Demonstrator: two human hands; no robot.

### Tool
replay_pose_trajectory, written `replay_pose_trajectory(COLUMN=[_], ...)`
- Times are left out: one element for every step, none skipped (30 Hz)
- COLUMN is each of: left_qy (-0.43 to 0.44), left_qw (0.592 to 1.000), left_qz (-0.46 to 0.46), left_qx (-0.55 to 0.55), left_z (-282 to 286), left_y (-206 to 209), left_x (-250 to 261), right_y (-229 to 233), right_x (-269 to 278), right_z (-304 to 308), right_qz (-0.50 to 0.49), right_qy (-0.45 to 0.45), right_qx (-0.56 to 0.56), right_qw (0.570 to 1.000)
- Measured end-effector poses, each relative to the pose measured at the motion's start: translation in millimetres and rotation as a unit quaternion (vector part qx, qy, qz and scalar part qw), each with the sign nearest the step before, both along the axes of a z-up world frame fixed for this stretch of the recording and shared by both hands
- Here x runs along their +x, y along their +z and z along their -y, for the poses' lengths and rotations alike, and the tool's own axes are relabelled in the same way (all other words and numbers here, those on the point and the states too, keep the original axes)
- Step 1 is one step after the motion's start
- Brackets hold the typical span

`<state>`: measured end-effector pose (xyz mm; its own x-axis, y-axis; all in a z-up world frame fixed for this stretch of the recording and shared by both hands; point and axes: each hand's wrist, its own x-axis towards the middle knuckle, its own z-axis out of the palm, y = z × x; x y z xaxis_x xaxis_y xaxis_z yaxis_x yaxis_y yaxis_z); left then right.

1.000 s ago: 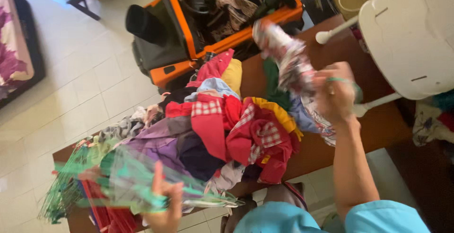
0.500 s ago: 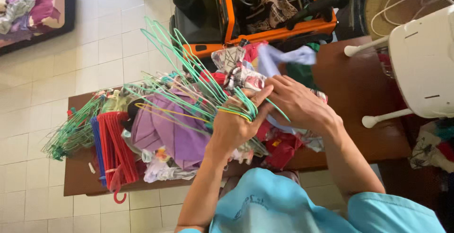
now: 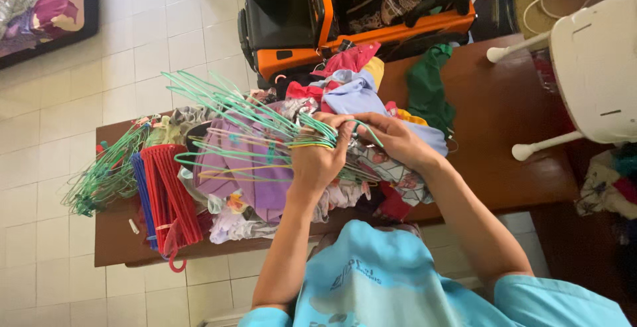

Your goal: The person puts clothes onto hangers by sliding the hangers into various shirts and pants from a pile on a table.

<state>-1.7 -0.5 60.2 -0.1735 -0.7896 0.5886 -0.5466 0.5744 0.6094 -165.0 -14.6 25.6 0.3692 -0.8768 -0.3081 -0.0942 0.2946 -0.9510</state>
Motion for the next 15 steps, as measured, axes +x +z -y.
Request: replay_pose_trajectory(left_qy=[0.001,0.003,0.002,0.002,0.002,0.002,0.002,0.003,0.003,0.003,0.002,-0.003,-0.009,-0.014,0.001], left_qw=[1.0,1.0,1.0,1.0,1.0,1.0,0.999,0.999,0.999,0.999,0.999,0.999,0.999,0.999,0.998], left_qz=[0.001,0.002,0.0,-0.002,-0.004,-0.015,-0.026,-0.037,-0.033,-0.03,-0.028,-0.029,-0.031,-0.032,-0.023], left_qx=[0.003,0.006,0.013,0.02,0.026,0.024,0.023,0.021,0.023,0.025,0.028,0.029,0.029,0.028,0.05], left_z=[1,2,0,-1,0,-1,-3,-4,-5,-5,-7,-8,-8,-7,-7], left_y=[-2,-3,-6,-7,-8,-8,-9,-9,-10,-10,-10,-11,-12,-12,-13], left_x=[2,5,10,14,18,20,22,24,25,24,23,22,22,21,21], right_y=[-4,-8,-16,-23,-27,-31,-34,-38,-40,-42,-43,-44,-44,-42,-40], right_x=[0,1,3,2,-4,-12,-17,-18,-18,-17,-13,-5,2,10,17], right_z=[0,0,-2,-3,-1,3,5,5,4,3,0,-5,-8,-12,-16], right_qz=[0.007,0.03,0.053,0.076,0.094,0.111,0.128,0.121,0.113,0.105,0.089,0.073,0.056,0.023,-0.009], right_qy=[-0.001,-0.052,-0.1,-0.148,-0.184,-0.22,-0.255,-0.222,-0.191,-0.159,-0.109,-0.058,-0.007,-0.004,0.0], right_qx=[0.008,-0.052,-0.109,-0.165,-0.18,-0.194,-0.207,-0.209,-0.211,-0.212,-0.177,-0.142,-0.107,-0.1,-0.092], right_qw=[1.0,0.997,0.988,0.972,0.962,0.95,0.936,0.944,0.952,0.958,0.974,0.985,0.993,0.995,0.996])
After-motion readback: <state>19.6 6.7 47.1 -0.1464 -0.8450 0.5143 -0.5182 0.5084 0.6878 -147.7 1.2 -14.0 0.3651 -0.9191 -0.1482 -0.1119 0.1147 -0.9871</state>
